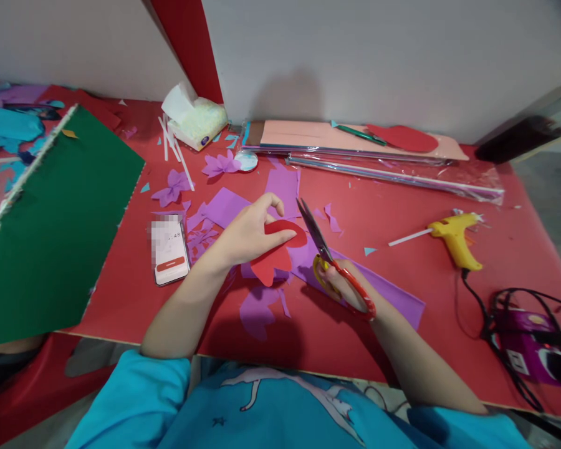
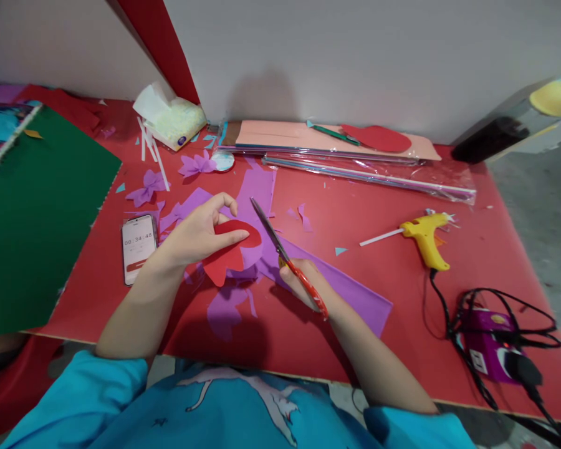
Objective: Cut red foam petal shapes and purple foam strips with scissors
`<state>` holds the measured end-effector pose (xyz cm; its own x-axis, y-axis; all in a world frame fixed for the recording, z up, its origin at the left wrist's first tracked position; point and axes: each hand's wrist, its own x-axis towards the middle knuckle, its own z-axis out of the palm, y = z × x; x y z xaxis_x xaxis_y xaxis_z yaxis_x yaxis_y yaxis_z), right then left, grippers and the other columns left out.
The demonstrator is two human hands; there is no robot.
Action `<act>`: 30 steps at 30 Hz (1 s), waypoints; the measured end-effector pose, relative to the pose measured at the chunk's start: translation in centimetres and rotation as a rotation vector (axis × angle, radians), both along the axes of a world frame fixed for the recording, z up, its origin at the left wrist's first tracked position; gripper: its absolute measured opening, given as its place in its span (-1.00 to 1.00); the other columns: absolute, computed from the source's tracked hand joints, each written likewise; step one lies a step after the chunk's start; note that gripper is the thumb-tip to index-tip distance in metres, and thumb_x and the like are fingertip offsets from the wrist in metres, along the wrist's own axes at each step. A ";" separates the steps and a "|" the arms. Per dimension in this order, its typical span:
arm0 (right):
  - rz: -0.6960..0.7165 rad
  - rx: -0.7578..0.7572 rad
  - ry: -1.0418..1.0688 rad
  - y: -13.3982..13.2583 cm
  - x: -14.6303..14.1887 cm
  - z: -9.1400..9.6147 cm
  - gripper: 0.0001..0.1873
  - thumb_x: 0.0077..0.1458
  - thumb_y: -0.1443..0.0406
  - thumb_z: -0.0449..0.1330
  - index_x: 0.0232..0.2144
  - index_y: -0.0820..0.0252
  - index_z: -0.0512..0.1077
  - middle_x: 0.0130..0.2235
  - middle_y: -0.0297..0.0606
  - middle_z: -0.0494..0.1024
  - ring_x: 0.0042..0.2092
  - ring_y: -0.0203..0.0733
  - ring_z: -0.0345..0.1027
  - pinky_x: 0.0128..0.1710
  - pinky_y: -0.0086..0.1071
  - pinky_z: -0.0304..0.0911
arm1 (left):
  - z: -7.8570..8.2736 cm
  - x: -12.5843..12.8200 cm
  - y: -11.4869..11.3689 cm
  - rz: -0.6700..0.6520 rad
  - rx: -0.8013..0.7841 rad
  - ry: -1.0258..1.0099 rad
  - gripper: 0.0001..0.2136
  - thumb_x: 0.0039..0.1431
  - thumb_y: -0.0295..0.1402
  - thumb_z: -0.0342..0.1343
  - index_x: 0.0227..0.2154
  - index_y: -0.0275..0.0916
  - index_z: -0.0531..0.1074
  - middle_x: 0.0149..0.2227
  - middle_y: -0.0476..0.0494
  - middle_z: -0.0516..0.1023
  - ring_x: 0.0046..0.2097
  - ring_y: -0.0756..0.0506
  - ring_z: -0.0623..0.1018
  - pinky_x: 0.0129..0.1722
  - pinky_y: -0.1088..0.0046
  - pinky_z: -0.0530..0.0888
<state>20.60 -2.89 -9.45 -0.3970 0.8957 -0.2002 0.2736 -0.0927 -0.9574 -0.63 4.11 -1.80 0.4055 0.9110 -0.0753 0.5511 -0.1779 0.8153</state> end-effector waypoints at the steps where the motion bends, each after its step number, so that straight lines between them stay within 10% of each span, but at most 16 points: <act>1: -0.006 0.008 -0.005 0.0 -0.1 0.1 -0.51 0.10 -0.06 -0.09 -0.64 0.17 0.13 -0.67 -0.44 0.10 -0.63 -0.39 -0.08 -0.65 -0.44 -0.09 | 0.0 0.0 0.0 -0.007 -0.008 -0.005 -0.76 -0.02 -0.32 0.13 -0.36 -0.22 0.17 -0.57 0.14 0.20 -0.51 0.07 0.27 -0.48 0.57 0.21; 12: -0.308 -0.175 0.347 -0.9 -2.1 -2.0 -0.70 0.02 0.06 0.13 -0.38 0.17 0.29 -0.66 -0.50 0.19 -0.67 -0.40 0.02 -0.67 -0.47 -0.01 | -1.2 1.9 -1.1 -0.238 -0.052 0.059 -0.78 0.04 -0.36 0.06 -0.23 -0.24 0.22 -0.60 0.15 0.23 -0.57 0.06 0.27 -0.45 0.52 0.24; 30: -0.470 0.064 0.099 0.4 -1.6 -0.4 -0.68 -0.03 0.07 0.17 -0.53 0.18 0.23 -0.64 -0.46 0.18 -0.62 -0.39 0.06 -0.62 -0.46 0.05 | -1.9 1.9 -0.9 -0.436 0.070 0.106 -0.79 0.15 -0.42 -0.06 -0.16 -0.30 0.36 -0.30 -0.11 0.51 -0.25 -0.06 0.49 -0.22 0.43 0.37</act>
<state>18.98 -2.45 -9.87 0.0388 0.9919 -0.1209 0.1234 -0.1249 -0.9845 1.25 3.17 -3.67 0.7459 0.6611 -0.0811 0.4919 -0.4647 0.7362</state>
